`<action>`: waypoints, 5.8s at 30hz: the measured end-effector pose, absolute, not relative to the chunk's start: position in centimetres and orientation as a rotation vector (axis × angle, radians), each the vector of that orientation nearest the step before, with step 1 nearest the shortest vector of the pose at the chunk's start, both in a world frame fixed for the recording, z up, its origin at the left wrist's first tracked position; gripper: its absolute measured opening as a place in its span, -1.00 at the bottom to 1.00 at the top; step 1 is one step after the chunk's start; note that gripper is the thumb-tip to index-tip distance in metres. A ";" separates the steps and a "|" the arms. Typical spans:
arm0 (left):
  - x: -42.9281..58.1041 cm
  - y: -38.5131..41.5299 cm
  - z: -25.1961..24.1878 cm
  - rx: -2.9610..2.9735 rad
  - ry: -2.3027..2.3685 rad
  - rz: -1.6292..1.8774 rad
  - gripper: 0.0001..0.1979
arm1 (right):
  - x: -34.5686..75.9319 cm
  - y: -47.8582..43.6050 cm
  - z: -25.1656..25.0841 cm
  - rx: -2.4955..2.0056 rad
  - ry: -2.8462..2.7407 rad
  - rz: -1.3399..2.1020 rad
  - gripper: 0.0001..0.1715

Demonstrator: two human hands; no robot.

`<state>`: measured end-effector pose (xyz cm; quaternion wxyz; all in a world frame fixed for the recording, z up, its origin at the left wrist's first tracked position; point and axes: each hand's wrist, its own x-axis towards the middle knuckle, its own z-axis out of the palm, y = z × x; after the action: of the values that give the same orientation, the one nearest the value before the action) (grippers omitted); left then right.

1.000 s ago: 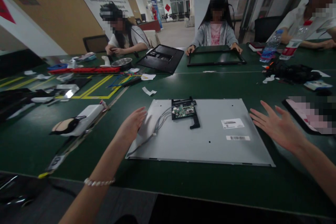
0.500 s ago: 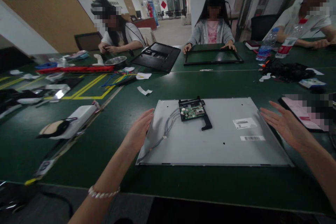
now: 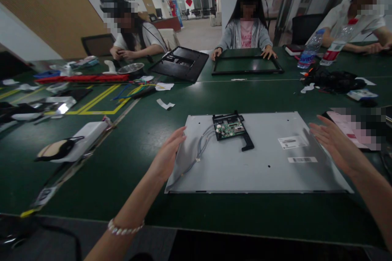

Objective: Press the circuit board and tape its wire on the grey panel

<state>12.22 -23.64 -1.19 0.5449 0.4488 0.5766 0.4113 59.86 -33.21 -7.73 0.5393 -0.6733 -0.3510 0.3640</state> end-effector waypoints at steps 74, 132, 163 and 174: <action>15.5 -25.9 -1.5 1.222 1.314 0.884 -0.45 | 58.5 -33.7 -9.5 -2.177 -1.974 0.000 -0.22; 22.3 -19.5 -3.6 2.486 0.644 0.160 0.14 | 50.0 -25.6 -7.1 -1.345 -1.762 0.395 -0.64; 8.3 -5.4 -3.0 2.300 2.393 0.177 -0.59 | 50.1 -25.8 -7.5 -1.410 -1.681 0.455 -0.60; 9.7 -2.8 -3.3 2.420 2.409 -0.077 -0.60 | 49.9 -25.7 -7.4 -1.401 -1.727 0.377 -0.62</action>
<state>9.71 -2.84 -3.28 -0.1365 0.7020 0.6986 -0.0225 49.93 -25.68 -7.40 0.4287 -0.5611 -0.6918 0.1508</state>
